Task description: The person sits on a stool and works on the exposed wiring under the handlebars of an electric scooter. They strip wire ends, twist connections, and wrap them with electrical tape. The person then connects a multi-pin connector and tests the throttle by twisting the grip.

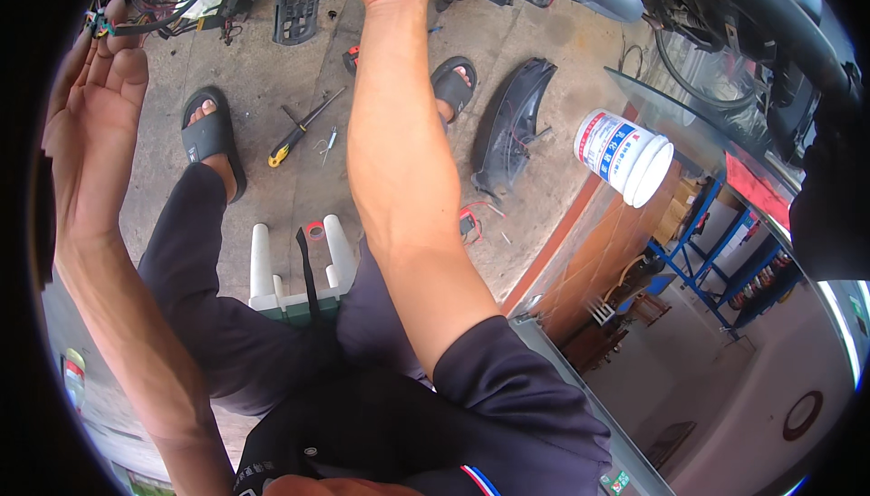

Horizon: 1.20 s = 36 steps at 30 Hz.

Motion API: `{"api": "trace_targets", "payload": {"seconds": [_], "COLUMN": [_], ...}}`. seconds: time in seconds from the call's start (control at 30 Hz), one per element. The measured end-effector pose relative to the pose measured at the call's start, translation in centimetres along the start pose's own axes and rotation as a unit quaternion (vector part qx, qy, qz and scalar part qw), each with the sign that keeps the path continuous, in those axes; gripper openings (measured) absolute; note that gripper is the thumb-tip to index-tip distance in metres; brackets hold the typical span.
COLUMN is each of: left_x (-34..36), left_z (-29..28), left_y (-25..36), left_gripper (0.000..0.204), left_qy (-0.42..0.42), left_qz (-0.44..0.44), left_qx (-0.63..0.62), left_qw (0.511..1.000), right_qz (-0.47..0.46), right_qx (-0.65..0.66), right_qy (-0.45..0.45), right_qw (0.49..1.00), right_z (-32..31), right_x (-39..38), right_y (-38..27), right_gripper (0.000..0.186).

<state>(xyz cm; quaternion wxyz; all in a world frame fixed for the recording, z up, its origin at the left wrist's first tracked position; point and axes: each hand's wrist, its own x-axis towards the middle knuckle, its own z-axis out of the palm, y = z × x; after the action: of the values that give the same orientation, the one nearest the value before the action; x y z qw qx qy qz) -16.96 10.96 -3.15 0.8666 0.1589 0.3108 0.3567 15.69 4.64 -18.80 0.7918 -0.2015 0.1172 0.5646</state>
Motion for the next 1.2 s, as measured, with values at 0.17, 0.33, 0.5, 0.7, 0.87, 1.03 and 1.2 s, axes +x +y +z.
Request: {"api": "trace_targets", "payload": {"seconds": [0.17,0.33,0.5,0.7,0.87,1.03,1.2], "left_x": [0.1,0.9,1.5,1.9,2.5,2.8,3.0], "left_z": [0.8,0.0,-1.4,-2.2,-1.9,-1.6,-1.6], "left_y": [-1.1,-0.7,-0.4,-0.4,-0.4,-0.4,-0.4], "left_gripper": [0.03,0.031,0.032,0.033,0.034,0.033,0.031], "left_qy": [-0.073,-0.024,-0.047,-0.053,-0.022,0.011,0.022], "left_qz": [-0.015,-0.02,-0.02,0.003,0.005,-0.01,-0.003], "left_qx": [-0.062,-0.054,-0.056,-0.053,-0.042,-0.005,-0.002], "left_qw": [0.995,0.998,0.997,0.997,0.999,1.0,1.0], "right_qz": [-0.032,-0.081,-0.09,-0.219,-0.128,-0.097,-0.097], "right_qx": [-0.018,-0.059,-0.082,-0.211,-0.087,-0.091,-0.098], "right_qy": [0.059,0.116,0.119,0.118,0.149,0.125,0.116], "right_qw": [0.998,0.988,0.985,0.945,0.977,0.983,0.984], "right_z": [-1.0,-1.4,-0.9,-0.3,0.4,0.4,-0.5], "right_x": [1.4,2.3,2.1,1.6,1.4,1.0,1.2], "right_y": [0.3,1.7,1.8,3.1,2.4,2.1,1.7], "right_gripper": [0.027,0.027,0.028,0.03,0.026,0.021,0.023]}}
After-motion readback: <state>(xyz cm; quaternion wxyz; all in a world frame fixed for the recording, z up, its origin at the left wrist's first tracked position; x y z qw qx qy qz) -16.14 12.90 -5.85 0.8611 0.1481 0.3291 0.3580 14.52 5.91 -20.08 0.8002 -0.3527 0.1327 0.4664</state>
